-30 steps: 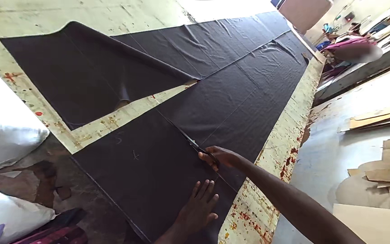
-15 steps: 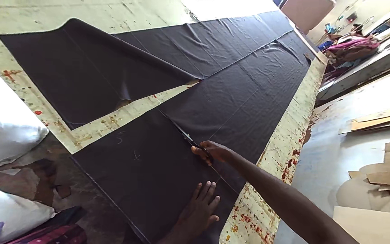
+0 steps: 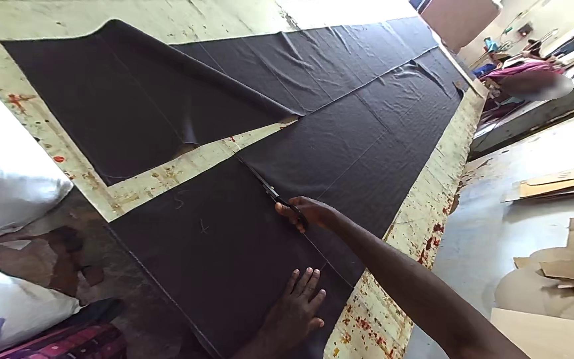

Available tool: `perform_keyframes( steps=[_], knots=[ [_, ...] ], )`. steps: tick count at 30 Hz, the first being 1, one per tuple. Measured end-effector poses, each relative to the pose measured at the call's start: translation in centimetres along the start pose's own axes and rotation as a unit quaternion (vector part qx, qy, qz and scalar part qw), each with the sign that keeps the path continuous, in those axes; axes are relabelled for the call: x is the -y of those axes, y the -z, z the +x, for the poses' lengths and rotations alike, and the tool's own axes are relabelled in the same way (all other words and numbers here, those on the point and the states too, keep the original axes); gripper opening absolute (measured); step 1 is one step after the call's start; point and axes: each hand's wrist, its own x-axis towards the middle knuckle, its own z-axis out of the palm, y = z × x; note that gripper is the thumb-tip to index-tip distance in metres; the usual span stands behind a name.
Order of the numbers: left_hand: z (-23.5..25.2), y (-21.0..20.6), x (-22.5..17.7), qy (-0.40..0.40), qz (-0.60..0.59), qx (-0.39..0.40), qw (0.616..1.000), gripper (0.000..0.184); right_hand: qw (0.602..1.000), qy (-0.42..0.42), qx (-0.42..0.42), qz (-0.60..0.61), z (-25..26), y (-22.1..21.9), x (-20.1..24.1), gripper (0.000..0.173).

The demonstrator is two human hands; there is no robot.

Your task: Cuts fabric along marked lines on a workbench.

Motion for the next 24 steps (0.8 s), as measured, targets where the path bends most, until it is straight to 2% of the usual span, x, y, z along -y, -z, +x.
perform_keyframes(
  steps=[6, 12, 15, 18, 21, 24],
  knots=[
    [0.0, 0.1, 0.1, 0.002, -0.003, 0.002, 1.0, 0.061, 0.998, 0.029, -0.05, 0.009, 0.8, -0.8, -0.6, 0.044],
    [-0.1, 0.1, 0.2, 0.0, 0.018, -0.007, 1.0, 0.063, 0.997, 0.024, -0.078, -0.009, 0.8, -1.5, -0.4, 0.046],
    [-0.2, 0.4, 0.1, 0.0, 0.016, -0.007, 1.0, 0.063, 0.989, 0.036, -0.119, -0.082, 1.5, -2.2, -0.8, 0.053],
    [-0.2, 0.3, 0.1, 0.006, 0.025, -0.006, 1.0, 0.063, 0.961, 0.037, -0.196, -0.195, 1.2, -3.6, -1.0, 0.059],
    [-0.1, 0.8, -0.3, 0.02, 0.023, 0.027, 0.999, 0.065, 0.933, 0.098, -0.283, -0.198, 0.0, -5.1, -2.9, 0.055],
    [-0.3, 0.7, -0.3, 0.009, 0.06, 0.022, 0.998, 0.067, 0.902, 0.223, -0.364, -0.065, -0.5, -6.5, -6.4, 0.054]
  ],
)
